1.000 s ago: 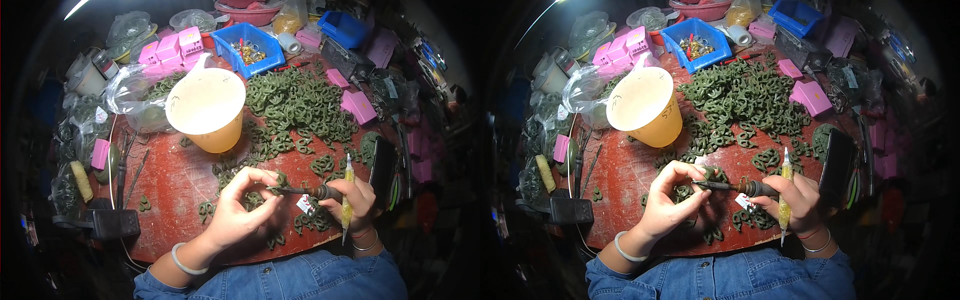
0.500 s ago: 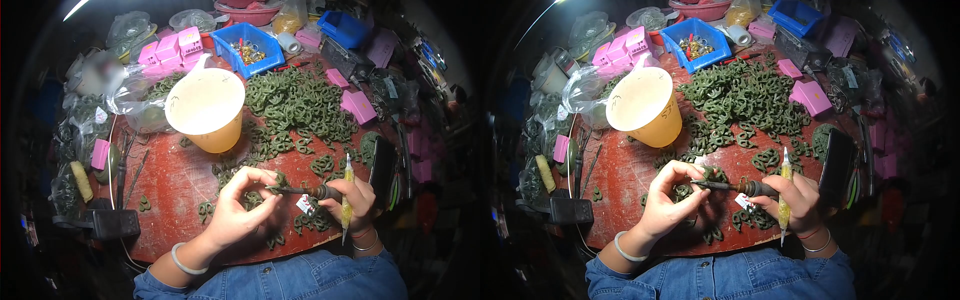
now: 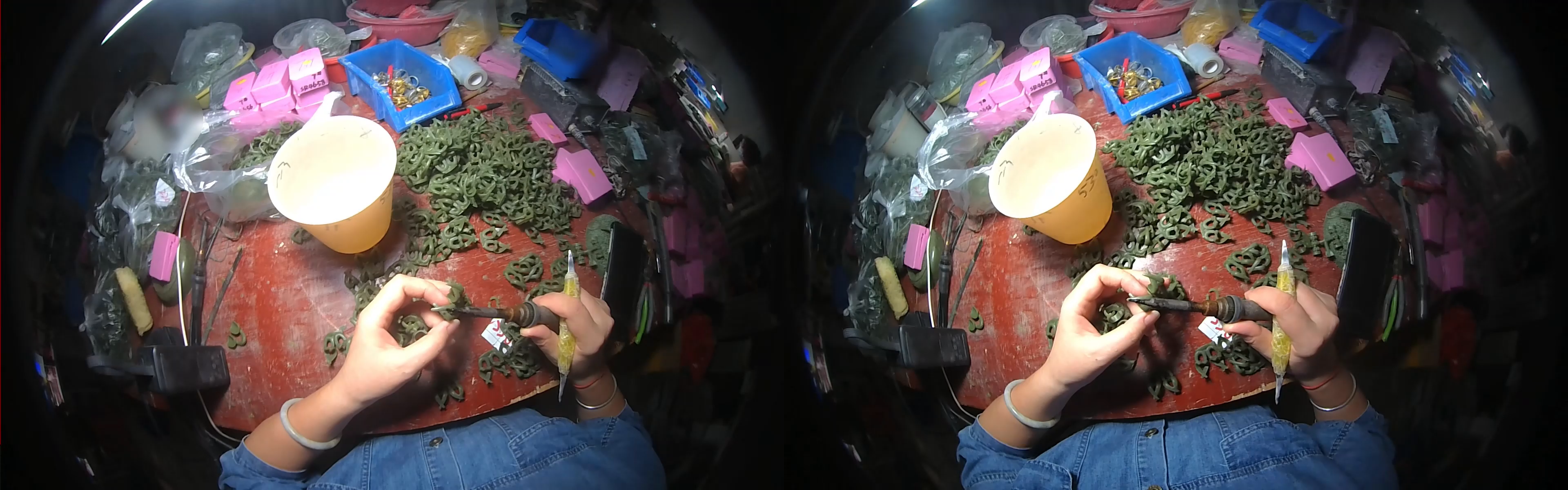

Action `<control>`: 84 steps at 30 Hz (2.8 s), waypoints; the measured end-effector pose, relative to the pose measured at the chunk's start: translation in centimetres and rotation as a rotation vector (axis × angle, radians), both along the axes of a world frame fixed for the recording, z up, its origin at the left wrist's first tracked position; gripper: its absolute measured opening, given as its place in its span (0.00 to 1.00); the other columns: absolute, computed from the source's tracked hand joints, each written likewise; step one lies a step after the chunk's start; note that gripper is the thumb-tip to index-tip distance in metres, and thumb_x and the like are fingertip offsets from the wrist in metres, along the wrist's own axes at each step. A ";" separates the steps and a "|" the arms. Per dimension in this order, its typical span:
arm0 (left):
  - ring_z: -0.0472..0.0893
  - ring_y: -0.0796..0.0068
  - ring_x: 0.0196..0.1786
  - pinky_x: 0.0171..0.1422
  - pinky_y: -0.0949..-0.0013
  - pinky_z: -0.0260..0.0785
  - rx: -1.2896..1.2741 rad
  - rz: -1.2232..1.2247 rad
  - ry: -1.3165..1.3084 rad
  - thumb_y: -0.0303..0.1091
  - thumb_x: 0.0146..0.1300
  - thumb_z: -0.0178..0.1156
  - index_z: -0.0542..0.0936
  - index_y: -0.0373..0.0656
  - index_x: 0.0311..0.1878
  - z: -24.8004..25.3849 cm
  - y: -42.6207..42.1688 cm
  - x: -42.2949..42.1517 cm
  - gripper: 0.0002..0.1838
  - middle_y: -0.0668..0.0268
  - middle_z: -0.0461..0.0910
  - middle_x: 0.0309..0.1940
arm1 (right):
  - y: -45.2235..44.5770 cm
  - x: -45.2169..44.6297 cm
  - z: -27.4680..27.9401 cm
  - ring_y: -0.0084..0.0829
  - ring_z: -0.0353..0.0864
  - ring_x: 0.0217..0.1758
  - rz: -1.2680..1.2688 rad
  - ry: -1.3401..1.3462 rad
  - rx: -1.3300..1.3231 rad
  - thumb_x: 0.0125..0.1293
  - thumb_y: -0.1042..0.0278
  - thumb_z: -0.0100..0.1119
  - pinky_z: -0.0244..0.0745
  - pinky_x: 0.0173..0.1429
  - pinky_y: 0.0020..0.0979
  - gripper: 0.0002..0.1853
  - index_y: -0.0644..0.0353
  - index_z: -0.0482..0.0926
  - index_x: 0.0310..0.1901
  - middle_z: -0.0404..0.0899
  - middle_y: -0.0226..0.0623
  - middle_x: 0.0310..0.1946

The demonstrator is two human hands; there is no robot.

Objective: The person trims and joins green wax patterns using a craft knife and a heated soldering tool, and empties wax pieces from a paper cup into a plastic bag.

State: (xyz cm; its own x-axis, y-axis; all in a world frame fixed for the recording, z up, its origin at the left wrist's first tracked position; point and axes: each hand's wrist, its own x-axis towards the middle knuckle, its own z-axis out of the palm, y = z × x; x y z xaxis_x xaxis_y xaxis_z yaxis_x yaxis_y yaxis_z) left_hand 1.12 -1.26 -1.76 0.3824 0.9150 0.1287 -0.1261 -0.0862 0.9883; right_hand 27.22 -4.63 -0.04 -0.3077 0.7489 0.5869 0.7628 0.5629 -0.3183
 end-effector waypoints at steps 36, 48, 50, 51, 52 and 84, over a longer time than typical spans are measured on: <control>0.75 0.83 0.42 0.52 0.75 0.68 0.092 0.111 0.114 0.21 0.61 0.64 0.78 0.40 0.44 0.1 -0.2 0.1 0.09 0.72 0.77 0.40 | 3.4 -1.6 4.7 0.24 0.80 0.39 0.331 0.556 -0.474 0.75 0.32 0.39 0.75 0.45 0.27 0.39 0.67 0.79 0.55 0.82 0.42 0.47; 0.72 0.83 0.36 0.49 0.76 0.64 -0.020 0.081 0.105 0.21 0.60 0.64 0.84 0.41 0.48 1.1 -0.1 -0.3 0.13 0.72 0.73 0.33 | 3.9 -3.6 1.8 0.31 0.83 0.31 0.166 0.406 -0.227 0.58 0.77 0.72 0.77 0.36 0.29 0.10 0.63 0.85 0.42 0.86 0.40 0.34; 0.72 0.83 0.36 0.48 0.76 0.64 0.051 0.098 0.127 0.20 0.59 0.63 0.84 0.41 0.48 0.8 0.0 -0.2 0.13 0.72 0.73 0.32 | 3.8 -3.3 2.1 0.31 0.83 0.31 0.276 0.420 -0.250 0.58 0.78 0.72 0.77 0.36 0.29 0.10 0.63 0.85 0.42 0.86 0.39 0.33; 0.72 0.83 0.36 0.48 0.76 0.64 0.124 0.122 0.150 0.20 0.58 0.63 0.84 0.40 0.47 0.7 0.1 -0.1 0.13 0.72 0.74 0.31 | 3.8 -3.2 2.2 0.31 0.82 0.30 0.393 0.434 -0.272 0.57 0.78 0.72 0.77 0.36 0.29 0.11 0.62 0.85 0.42 0.85 0.38 0.33; 0.72 0.83 0.36 0.48 0.76 0.64 0.123 0.121 0.151 0.20 0.58 0.63 0.84 0.40 0.47 0.5 0.0 -0.1 0.13 0.72 0.74 0.31 | 3.8 -3.6 2.1 0.31 0.82 0.30 0.393 0.427 -0.236 0.56 0.77 0.73 0.77 0.35 0.29 0.12 0.62 0.86 0.43 0.85 0.37 0.32; 0.73 0.85 0.38 0.48 0.77 0.68 -0.082 0.057 0.040 0.19 0.60 0.64 0.81 0.39 0.45 0.5 -0.1 -0.2 0.10 0.72 0.75 0.36 | 3.6 -3.3 2.3 0.29 0.81 0.28 0.237 0.386 -0.205 0.56 0.82 0.71 0.75 0.34 0.29 0.13 0.62 0.85 0.44 0.85 0.37 0.31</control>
State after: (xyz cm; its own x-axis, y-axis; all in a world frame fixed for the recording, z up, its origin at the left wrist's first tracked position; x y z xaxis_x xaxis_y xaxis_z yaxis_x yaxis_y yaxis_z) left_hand 0.87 -1.35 -1.22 0.3329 0.9422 0.0383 -0.0839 -0.0109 0.9964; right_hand 23.88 -1.06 2.27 -0.2727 0.7967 0.5394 0.4258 0.6027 -0.6749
